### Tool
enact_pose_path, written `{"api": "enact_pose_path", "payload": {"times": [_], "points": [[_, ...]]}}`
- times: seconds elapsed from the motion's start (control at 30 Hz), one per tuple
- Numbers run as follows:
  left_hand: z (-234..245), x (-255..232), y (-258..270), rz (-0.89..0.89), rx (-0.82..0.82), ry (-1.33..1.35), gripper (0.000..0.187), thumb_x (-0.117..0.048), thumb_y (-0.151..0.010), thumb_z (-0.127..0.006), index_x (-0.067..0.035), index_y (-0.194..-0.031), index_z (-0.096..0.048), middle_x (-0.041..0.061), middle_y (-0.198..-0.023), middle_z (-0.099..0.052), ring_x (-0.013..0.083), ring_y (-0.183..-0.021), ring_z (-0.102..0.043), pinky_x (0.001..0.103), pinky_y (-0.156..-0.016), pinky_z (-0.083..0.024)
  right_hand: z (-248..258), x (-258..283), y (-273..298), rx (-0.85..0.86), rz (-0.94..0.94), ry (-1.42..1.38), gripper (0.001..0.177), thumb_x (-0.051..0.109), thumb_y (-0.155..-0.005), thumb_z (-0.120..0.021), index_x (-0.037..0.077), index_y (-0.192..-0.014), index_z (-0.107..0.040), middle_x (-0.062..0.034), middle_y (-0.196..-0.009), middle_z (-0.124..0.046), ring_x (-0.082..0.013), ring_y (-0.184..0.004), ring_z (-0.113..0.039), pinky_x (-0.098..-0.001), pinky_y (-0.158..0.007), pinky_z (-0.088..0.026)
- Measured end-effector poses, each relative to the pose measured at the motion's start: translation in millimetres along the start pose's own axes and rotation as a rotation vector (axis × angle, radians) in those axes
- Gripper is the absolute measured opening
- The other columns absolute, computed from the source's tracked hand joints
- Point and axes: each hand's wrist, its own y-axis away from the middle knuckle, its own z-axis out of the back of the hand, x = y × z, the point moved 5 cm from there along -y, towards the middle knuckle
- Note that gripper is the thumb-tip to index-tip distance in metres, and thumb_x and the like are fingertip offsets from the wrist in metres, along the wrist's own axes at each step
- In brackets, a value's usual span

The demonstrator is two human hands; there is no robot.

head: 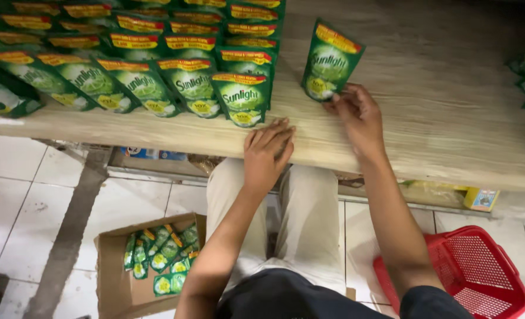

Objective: The person sits on the floor and takes packets of Sunlight dish soap from a cardboard box. They place the packets onto a wooden shelf, arranging them in neat rows next to existing stock.

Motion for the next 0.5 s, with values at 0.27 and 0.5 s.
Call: {"api": "enact_pose_path", "payload": {"times": [0.27,0.5], "points": [[-1.6,-6.4,-2.4,-0.039,-0.103,-0.142,0.016,-0.021,-0.092,-0.074,-0.014,-0.106,-0.075,-0.001,-0.120,-0.072,0.0181,-0.109,-0.066,0.037,-0.105,-0.041,-7.9,9.2,2.9,-0.062,0.080,0.150,0.019,0.004,-0.103,-0.072,-0.002,-0.120,-0.066,-0.0076,-0.104,-0.072,-0.0123,-0.093,-0.070,-0.0263,-0.082,-0.057],[-3.5,-5.6,-0.2,-0.120,-0.206,-0.227,0.012,-0.022,-0.094,-0.074,-0.014,-0.102,-0.073,-0.004,-0.110,-0.072,0.0160,-0.096,-0.066,0.035,-0.102,-0.044,-7.4,1.8,-28.3,-0.055,0.045,0.343,0.017,0.010,-0.101,-0.074,-0.001,-0.113,-0.071,-0.0065,-0.095,-0.076,-0.0117,-0.084,-0.072,-0.0275,-0.072,-0.056]]}}
